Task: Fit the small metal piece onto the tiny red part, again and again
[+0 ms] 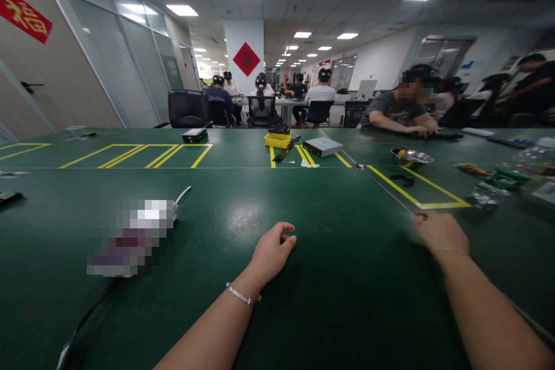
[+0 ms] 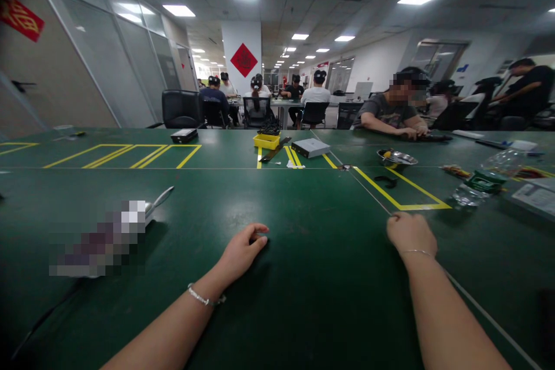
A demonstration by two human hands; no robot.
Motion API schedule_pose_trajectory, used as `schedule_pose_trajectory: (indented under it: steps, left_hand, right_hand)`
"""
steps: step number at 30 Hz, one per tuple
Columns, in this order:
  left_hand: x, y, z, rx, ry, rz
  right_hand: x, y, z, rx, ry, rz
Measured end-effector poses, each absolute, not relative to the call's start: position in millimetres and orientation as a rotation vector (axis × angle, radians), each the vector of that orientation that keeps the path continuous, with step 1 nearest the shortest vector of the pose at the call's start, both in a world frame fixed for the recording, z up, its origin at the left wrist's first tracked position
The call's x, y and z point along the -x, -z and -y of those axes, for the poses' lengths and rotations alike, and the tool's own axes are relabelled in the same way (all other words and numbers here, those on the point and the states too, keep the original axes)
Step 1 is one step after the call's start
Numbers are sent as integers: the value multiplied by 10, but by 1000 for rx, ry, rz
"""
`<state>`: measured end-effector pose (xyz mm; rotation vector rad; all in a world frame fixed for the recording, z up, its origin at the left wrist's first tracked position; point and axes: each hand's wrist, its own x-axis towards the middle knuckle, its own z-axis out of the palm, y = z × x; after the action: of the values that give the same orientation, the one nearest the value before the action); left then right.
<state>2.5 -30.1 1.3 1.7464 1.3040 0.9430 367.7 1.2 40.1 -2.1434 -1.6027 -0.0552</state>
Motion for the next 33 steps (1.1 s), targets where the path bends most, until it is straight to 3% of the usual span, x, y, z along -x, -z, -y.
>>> schedule_pose_trajectory:
  steps: [4,10,22,26,31,33]
  left_hand:
    - [-30,-24,317,-1688,-921,-1245]
    - [-44,-53,312,-1698,-958,-1147]
    - [-49,-53,288,-1630,-1105,-1223]
    - [-29,-65,265,-1428,-1155,-1156]
    - [-20,-36,232,-1353,-1203,-1182]
    - [-19,-27,228,-1364,-1210,-1195]
  right_hand:
    - [-2765,-444,-29,1934,82,1811]
    - [-1539,-200,266,1226,248,2238]
    - [-1563,-257,336,962,39,2521]
    - [-1838,-409,182,1205,155,2462]
    - [-3060,-355,-90,1976,645,1779]
    - [-3627,-221,-95,2252,620,1507]
